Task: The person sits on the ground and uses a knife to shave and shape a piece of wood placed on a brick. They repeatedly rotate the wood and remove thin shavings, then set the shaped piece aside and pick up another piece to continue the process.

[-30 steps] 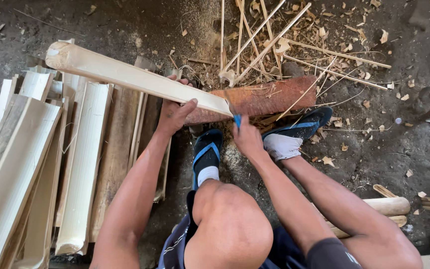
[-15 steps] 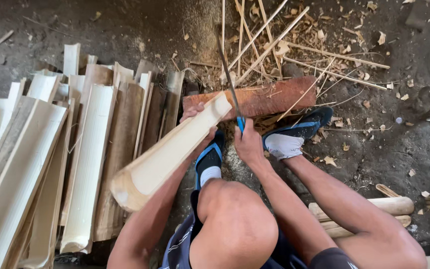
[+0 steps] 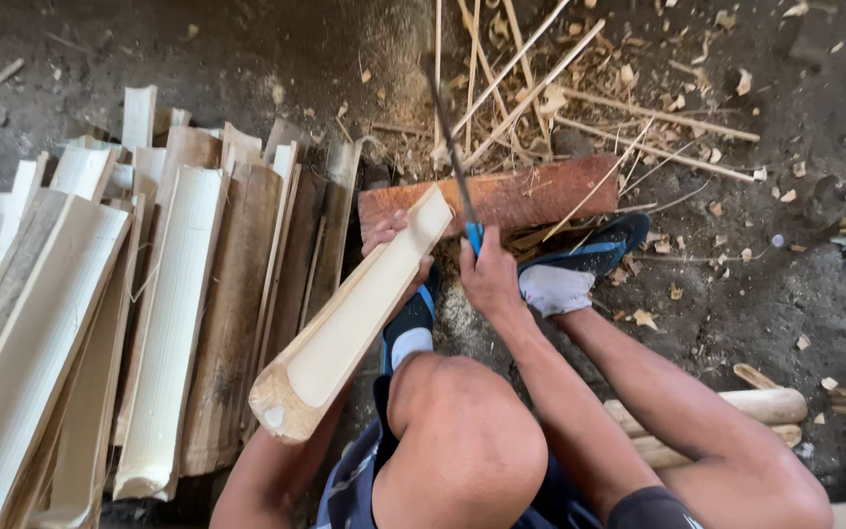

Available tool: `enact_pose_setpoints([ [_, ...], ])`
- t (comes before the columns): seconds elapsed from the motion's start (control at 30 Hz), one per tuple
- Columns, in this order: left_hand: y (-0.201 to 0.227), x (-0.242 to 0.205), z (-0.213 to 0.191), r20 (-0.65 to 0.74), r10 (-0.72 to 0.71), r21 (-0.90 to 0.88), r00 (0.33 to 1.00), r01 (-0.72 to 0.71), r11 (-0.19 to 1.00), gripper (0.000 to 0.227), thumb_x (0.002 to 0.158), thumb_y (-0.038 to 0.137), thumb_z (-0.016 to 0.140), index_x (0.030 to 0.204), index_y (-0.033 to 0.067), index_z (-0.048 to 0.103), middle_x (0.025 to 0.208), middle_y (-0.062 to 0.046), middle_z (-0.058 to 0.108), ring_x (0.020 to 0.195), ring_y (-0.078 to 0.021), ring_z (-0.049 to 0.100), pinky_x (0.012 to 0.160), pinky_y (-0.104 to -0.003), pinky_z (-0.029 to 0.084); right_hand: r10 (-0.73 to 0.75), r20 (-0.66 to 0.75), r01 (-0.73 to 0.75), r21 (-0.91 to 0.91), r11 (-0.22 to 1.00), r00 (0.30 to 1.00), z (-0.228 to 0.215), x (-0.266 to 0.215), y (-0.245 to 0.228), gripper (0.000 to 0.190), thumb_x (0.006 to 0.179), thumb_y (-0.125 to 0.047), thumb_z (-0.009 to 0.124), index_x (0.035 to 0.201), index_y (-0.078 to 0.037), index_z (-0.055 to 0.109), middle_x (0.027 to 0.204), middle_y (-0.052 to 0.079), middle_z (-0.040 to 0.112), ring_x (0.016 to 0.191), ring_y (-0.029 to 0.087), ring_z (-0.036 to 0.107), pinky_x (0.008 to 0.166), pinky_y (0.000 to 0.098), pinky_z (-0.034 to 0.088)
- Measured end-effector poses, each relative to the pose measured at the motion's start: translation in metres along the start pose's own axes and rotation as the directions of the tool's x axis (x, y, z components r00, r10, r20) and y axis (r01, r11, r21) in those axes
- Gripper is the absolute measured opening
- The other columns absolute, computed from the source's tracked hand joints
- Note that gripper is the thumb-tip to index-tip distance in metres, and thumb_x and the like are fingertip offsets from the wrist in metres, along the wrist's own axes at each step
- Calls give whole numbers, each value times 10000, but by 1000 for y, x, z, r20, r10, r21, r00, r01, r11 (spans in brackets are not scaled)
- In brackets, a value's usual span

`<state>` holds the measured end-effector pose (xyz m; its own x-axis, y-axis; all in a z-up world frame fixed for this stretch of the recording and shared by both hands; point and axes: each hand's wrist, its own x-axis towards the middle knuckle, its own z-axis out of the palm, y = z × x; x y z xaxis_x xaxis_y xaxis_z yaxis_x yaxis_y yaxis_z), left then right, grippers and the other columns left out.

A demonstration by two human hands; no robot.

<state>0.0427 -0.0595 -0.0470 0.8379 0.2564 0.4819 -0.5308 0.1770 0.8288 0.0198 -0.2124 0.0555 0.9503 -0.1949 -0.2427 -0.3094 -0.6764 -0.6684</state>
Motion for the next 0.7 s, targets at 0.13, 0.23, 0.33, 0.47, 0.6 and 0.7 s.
enact_pose_setpoints([
  [0.13,0,-8,4,-33,-58,-32,998,57,998,674,847,198,877,1330,121,413,1336,-151,528,1418,-366,510,1243,-565,403,-108,-61,108,8,994,992,11,-2,11,313,1008,-282,556,1153,-15,480,840,340,675,842,565,656,719,620,504],
  [0.23,5,-6,-4,32,-5,109,999,2,994,678,842,192,855,1338,123,399,1324,-145,533,1435,-371,492,1262,-566,383,55,134,-25,-215,976,989,24,10,33,320,982,-285,582,1131,-17,492,812,351,661,803,578,636,739,647,483],
  [0.33,2,-6,-3,-3,-2,29,1000,2,1000,684,850,200,874,1341,129,402,1326,-140,527,1399,-348,522,1276,-573,401,20,112,1,-180,984,994,17,10,31,321,984,-299,590,1104,-14,501,811,349,658,796,575,635,719,644,483],
  [0.47,-4,-14,-2,-46,-10,-8,999,10,1000,712,817,231,893,1329,127,409,1322,-148,538,1392,-355,548,1230,-548,429,-63,-54,61,-43,997,997,-2,10,8,330,1020,-315,576,1070,-4,479,795,334,661,817,566,642,686,631,482],
  [0.6,-6,-3,-6,-8,-17,31,1000,17,999,709,824,206,909,1325,119,416,1336,-151,537,1398,-336,529,1250,-533,418,11,-124,0,88,996,992,24,4,26,340,973,-318,556,1129,-22,493,775,316,667,738,529,677,656,604,514],
  [0.7,5,-2,13,-100,51,-23,994,-53,998,722,770,229,907,1316,113,449,1318,-141,579,1363,-314,556,1233,-515,436,72,86,-50,-240,970,994,46,17,64,287,976,-269,588,1101,-21,517,844,349,672,826,562,647,784,642,483],
])
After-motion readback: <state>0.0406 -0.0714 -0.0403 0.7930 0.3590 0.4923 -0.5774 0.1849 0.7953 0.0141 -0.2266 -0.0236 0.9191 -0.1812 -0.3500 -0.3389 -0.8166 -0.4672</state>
